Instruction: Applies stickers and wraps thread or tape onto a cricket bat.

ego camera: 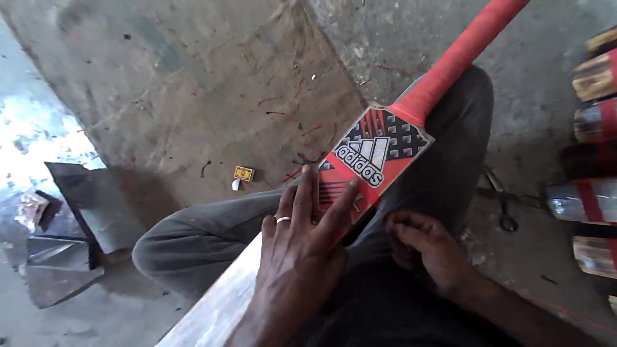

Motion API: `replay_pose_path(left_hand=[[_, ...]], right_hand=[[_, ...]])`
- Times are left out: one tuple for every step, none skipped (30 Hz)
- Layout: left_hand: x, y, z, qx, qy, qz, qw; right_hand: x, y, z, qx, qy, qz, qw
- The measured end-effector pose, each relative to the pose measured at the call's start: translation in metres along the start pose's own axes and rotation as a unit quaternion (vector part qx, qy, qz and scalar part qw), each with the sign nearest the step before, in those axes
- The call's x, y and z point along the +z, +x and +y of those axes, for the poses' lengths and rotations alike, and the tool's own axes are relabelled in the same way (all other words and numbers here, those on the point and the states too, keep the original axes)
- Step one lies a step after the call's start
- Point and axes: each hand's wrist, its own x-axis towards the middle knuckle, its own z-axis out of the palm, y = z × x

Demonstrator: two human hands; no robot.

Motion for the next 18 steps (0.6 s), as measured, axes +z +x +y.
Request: replay_pose_path(left_hand=[[-0.008, -0.001, -0.003, 0.001, -0.059, -0.033, 0.998], [-0.016, -0.002, -0.005, -0.003, -0.13, -0.067, 0.989], [-0.025, -0.003, -0.008, -0.011, -0.2, -0.107, 0.974], [-0.033, -0.003, -0.011, -0.019, -0.264, -0.145, 0.953], [-0.039, -0.004, -0.014, -0.035, -0.329, -0.186, 0.925], [-0.043, -0.003, -0.017, -0.047, -0.388, -0.223, 0.893], [-0.045, -0.001, -0.021, -0.051, -0.435, -0.255, 0.862], [-0.044, 0.002, -0.027, -0.051, -0.466, -0.282, 0.837], [-0.043, 0.006, -0.033, -0.052, -0.486, -0.297, 0.821], [-0.042, 0.009, -0.037, -0.05, -0.498, -0.29, 0.816], [-0.043, 0.01, -0.04, -0.038, -0.491, -0.256, 0.832], [-0.047, 0.008, -0.039, -0.021, -0.44, -0.194, 0.876], [-0.05, 0.003, -0.033, -0.008, -0.329, -0.104, 0.938], [-0.048, -0.004, -0.022, -0.012, -0.189, -0.005, 0.982], [-0.038, -0.012, -0.009, -0.026, -0.071, 0.076, 0.994], [-0.024, -0.018, 0.005, -0.037, 0.019, 0.124, 0.991], [-0.006, -0.022, 0.017, -0.047, 0.099, 0.144, 0.983], [0.014, -0.024, 0.025, -0.06, 0.158, 0.144, 0.975]], right_hand=[[0.004, 0.001, -0.006, -0.008, -0.001, -0.016, 1.0], [0.008, 0.001, -0.011, -0.016, -0.002, -0.032, 0.999], [0.013, 0.002, -0.015, -0.026, -0.003, -0.046, 0.999], [0.017, 0.003, -0.019, -0.036, -0.001, -0.059, 0.998], [0.02, 0.004, -0.022, -0.043, 0.004, -0.069, 0.997], [0.023, 0.004, -0.024, -0.048, 0.011, -0.079, 0.996], [0.025, 0.005, -0.026, -0.05, 0.02, -0.085, 0.995], [0.028, 0.006, -0.027, -0.047, 0.028, -0.085, 0.995], [0.03, 0.007, -0.028, -0.042, 0.032, -0.08, 0.995], [0.032, 0.011, -0.029, -0.036, 0.03, -0.068, 0.997], [0.035, 0.015, -0.03, -0.028, 0.023, -0.053, 0.998], [0.039, 0.019, -0.032, -0.021, 0.019, -0.042, 0.999], [0.044, 0.024, -0.037, -0.017, 0.013, -0.034, 0.999], [0.05, 0.029, -0.042, -0.012, 0.003, -0.028, 1.0], [0.056, 0.032, -0.046, -0.007, -0.004, -0.024, 1.0], [0.062, 0.035, -0.049, -0.004, -0.004, -0.021, 1.0], [0.066, 0.038, -0.05, -0.002, -0.004, -0.018, 1.0], [0.066, 0.039, -0.049, 0.001, -0.006, -0.013, 1.0]])
